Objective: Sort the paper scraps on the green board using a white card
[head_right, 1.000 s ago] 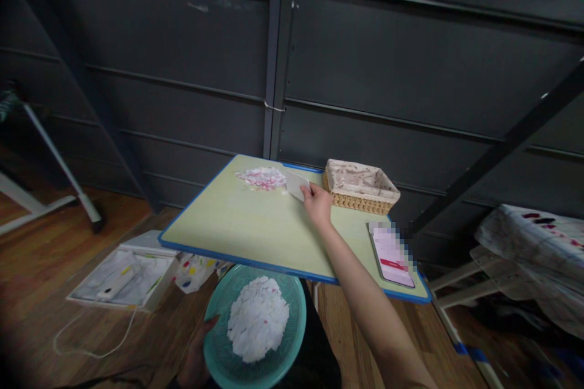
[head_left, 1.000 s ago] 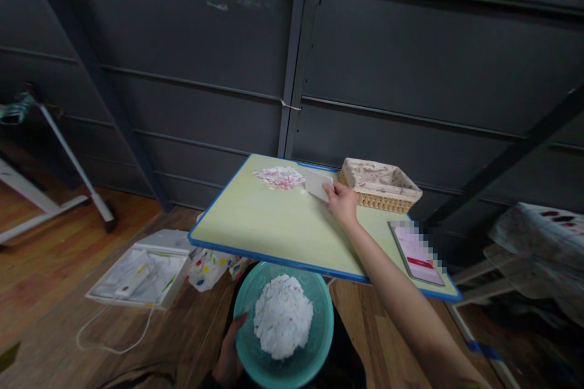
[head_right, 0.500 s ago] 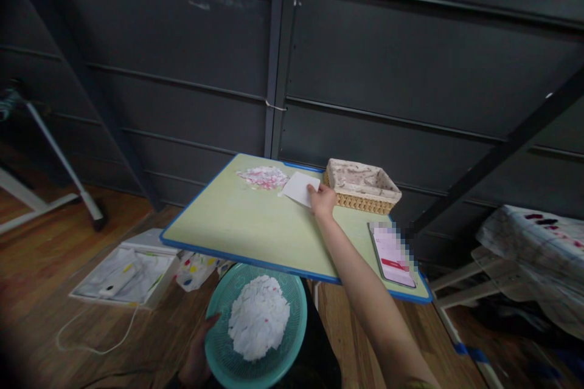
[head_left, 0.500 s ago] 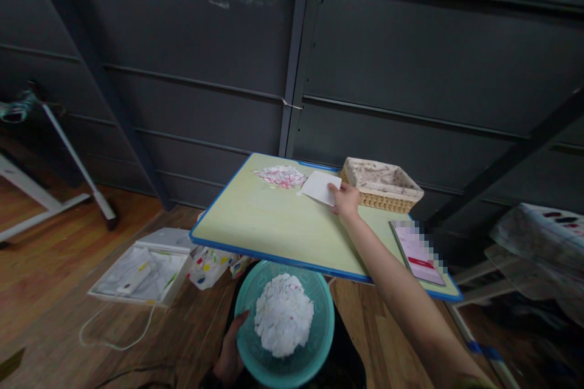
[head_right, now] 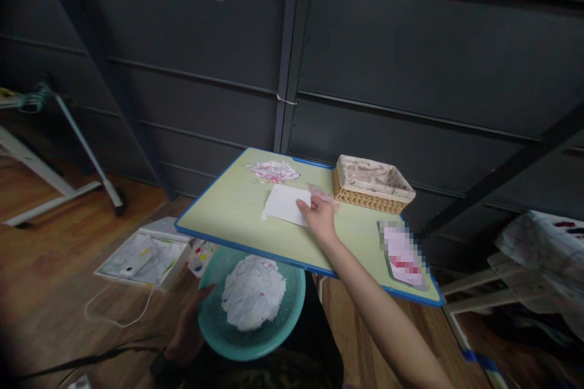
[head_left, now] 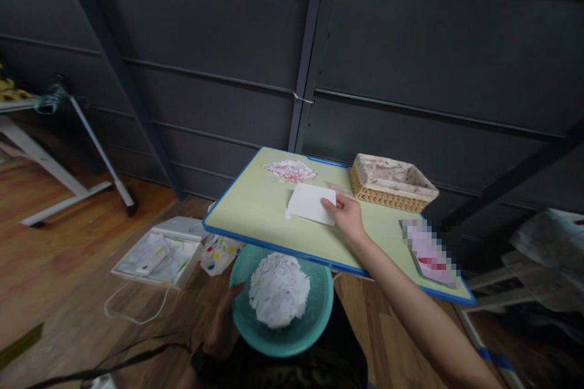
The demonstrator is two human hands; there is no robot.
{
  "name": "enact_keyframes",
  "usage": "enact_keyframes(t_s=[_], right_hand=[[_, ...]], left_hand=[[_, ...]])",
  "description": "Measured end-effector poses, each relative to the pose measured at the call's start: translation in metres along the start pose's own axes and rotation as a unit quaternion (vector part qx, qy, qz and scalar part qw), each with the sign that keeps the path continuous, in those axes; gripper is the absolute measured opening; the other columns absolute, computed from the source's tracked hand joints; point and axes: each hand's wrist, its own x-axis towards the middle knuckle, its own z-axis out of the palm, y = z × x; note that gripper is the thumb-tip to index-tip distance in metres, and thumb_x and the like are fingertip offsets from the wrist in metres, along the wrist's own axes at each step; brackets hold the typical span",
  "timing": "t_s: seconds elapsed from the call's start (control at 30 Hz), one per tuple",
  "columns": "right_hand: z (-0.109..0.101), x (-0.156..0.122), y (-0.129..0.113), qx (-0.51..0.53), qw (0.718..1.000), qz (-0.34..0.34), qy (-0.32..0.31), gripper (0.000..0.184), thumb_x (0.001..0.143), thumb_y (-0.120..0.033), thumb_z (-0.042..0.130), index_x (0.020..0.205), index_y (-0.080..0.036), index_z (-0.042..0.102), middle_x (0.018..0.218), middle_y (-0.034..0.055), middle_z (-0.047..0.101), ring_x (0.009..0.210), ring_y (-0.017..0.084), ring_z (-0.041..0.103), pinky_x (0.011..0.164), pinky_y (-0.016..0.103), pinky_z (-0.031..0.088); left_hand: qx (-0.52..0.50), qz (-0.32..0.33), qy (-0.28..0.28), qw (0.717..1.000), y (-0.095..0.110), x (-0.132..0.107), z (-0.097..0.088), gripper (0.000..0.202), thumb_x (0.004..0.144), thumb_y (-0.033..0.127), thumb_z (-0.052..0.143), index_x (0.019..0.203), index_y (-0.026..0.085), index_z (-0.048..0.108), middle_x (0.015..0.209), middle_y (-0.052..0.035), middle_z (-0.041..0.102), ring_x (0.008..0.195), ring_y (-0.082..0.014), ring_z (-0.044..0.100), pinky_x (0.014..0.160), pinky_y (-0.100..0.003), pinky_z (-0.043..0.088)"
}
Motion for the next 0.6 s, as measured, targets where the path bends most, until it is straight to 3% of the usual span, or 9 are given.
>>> enact_keyframes(t_s=[0.17,0.3,0.53,0.6], right_hand=[[-0.002,-0.035,-0.01,0.03,0.997,0.038,-0.057,0.037,0.068,-0.049,0.066,0.074,-0.013,0.066,0.063,0.0018,0.061,0.05,0.011,0.045,0.044,0.023,0.029],[-0.007,-0.053,-0.015,0.062,0.992,0.066,-0.085,0.035,0.066,-0.049,0.069,0.07,-0.015,0.064,0.058,-0.0006,0.058,0.048,0.01,0.042,0.044,0.022,0.028],[-0.017,-0.062,-0.023,0.086,0.98,0.113,-0.139,0.038,0.061,-0.05,0.073,0.076,-0.015,0.069,0.067,0.0028,0.066,0.052,0.013,0.051,0.045,0.024,0.033],[-0.019,-0.061,-0.025,0.104,0.979,0.116,-0.128,0.037,0.061,-0.048,0.074,0.077,-0.015,0.069,0.069,0.0034,0.067,0.054,0.014,0.052,0.047,0.024,0.036]], left_hand=[[0.018,0.035,0.041,0.998,0.015,-0.016,0.014,0.044,0.075,0.019,0.061,0.118,0.01,0.059,0.101,-0.0119,0.075,0.102,-0.0316,0.065,0.093,-0.045,0.049],[0.018,0.032,0.04,0.999,0.02,-0.025,0.022,0.042,0.074,0.016,0.061,0.116,0.009,0.061,0.1,-0.0123,0.076,0.1,-0.0308,0.067,0.092,-0.043,0.05],[0.024,0.031,0.015,0.999,0.023,-0.029,0.024,0.044,0.074,0.016,0.06,0.118,0.009,0.06,0.098,-0.0108,0.076,0.099,-0.0303,0.067,0.093,-0.043,0.049],[0.025,0.033,0.013,0.999,0.023,-0.029,0.024,0.043,0.074,0.016,0.06,0.116,0.009,0.061,0.097,-0.0107,0.076,0.098,-0.0301,0.068,0.092,-0.042,0.049]])
